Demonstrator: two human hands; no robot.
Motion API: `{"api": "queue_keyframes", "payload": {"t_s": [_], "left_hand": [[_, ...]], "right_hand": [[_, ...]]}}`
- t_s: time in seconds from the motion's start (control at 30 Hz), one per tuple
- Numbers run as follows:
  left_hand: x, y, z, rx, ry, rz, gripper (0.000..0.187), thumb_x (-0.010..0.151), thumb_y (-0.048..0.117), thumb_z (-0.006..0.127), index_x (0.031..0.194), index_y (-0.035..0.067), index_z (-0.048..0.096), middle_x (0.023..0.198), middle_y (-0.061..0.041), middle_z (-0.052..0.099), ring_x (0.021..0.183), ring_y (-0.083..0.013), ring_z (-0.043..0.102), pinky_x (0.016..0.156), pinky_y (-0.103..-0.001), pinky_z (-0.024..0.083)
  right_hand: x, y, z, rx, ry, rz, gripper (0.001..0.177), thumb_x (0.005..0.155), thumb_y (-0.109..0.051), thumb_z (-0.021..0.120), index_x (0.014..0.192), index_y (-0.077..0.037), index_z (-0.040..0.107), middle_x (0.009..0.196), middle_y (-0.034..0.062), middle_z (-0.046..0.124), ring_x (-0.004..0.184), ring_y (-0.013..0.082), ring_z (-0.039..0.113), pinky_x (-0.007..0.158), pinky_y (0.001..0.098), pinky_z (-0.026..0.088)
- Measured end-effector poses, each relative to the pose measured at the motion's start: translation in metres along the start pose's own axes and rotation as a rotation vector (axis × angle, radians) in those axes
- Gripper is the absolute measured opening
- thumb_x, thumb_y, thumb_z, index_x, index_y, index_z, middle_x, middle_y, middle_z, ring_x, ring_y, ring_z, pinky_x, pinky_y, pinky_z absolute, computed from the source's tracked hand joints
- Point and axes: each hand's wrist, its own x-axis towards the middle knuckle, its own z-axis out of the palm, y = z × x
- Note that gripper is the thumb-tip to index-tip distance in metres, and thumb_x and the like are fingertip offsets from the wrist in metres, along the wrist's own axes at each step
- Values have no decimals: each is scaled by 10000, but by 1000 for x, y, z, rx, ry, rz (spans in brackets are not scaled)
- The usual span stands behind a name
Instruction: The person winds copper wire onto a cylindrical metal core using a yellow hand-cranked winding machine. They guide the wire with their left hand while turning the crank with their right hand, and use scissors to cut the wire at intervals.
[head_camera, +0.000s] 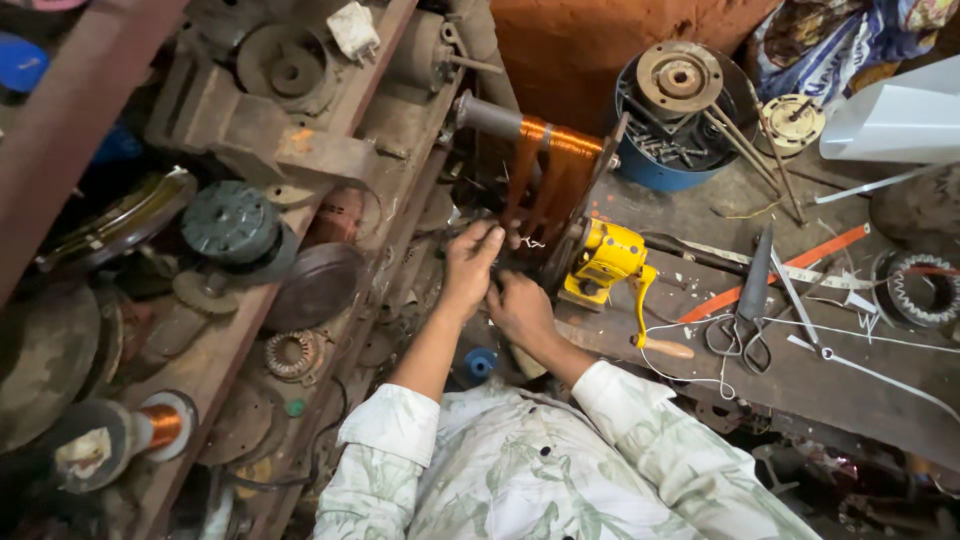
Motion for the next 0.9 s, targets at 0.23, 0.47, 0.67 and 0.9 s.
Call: {"api": "queue_keyframes", "payload": {"t_s": [0.23,0.47,0.67,0.9], "left_hand": [[9,-4,-12,-135,-97,-187,234,1026,176,606,1132,2,721,928,-19,702,866,-116,625,824,-276,509],[27,0,-28,-81,-308,-202,210,1063,177,583,1098,10,705,862,6,641,788,-78,554,732,-233,461],[29,-5,-32,-12,-325,-229,215,1053,183,595,1074,6,714,859,1,658,767,-75,562,711,-233,464],[22,-6,-21,-24,-224,-128,221,1071,201,604,1084,12,718,858,1,659,769,-73,556,710,-230,450]], "right_hand": [[11,-4,8,70,97,105,283,898,-239,615,1047,-3,662,917,284,695,833,481,666,745,564,526],[-27,-8,13,37,163,174,221,937,-235,662,1049,-47,689,949,217,700,849,447,673,731,517,539],[-114,16,-38,40,411,167,211,881,-123,675,1071,-64,747,975,155,731,828,335,722,738,392,576],[-143,152,-190,-384,876,317,92,1053,-79,743,1132,-42,773,957,140,696,806,289,660,727,396,512]]}}
